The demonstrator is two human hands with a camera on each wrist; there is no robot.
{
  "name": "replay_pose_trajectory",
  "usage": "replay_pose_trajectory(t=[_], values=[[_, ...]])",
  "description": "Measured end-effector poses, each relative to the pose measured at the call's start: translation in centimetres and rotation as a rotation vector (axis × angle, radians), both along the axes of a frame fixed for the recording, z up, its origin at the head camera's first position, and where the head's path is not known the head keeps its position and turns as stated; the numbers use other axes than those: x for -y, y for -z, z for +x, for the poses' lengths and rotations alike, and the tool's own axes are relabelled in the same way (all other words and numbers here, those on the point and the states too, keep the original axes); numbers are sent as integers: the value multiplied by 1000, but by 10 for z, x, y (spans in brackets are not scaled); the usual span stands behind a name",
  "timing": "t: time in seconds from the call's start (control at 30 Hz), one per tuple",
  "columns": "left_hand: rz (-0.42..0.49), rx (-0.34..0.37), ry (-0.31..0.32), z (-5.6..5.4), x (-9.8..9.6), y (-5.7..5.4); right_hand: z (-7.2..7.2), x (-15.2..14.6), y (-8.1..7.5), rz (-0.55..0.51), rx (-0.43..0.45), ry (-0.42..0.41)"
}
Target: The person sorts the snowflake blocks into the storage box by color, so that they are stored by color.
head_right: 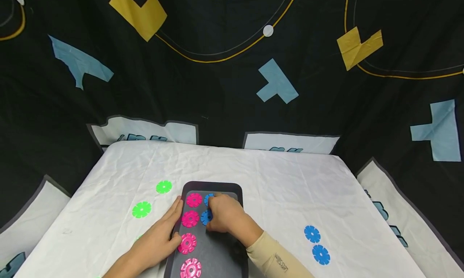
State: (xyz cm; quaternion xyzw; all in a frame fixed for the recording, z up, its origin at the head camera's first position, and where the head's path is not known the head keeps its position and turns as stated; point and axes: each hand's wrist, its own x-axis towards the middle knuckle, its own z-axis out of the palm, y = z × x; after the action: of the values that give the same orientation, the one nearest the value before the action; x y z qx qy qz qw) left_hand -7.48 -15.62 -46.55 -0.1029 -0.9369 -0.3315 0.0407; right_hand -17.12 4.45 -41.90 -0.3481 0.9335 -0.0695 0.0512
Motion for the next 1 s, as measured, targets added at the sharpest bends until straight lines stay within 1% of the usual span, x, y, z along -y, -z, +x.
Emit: replay_pose_trajectory(t=[0.1,0.2,0.33,0.53,0.67,0.77,0.9,1.0], values=[[7,6,-1,0,0,0,2,-7,-5,-32,0,-3],[3,10,1,0,-1,0,4,-16,-10,-83,20,6],[-9,3,6,1,0,1,5,-31,-15,-136,36,39],[-8,1,5,0,0,0,6,-57,-23,-196,9,132],[-3,5,2,0,-1,0,7,-76,-25,-253,-14,205],[0,7,-2,0,-2,0,7,-90,-26,-273,-21,251],[-4,-4,-5,0,-2,0,7,-109,-26,-295,-7,298],[-5,-2,-3,-1,-2,0,7,-125,-22,-303,4,336]])
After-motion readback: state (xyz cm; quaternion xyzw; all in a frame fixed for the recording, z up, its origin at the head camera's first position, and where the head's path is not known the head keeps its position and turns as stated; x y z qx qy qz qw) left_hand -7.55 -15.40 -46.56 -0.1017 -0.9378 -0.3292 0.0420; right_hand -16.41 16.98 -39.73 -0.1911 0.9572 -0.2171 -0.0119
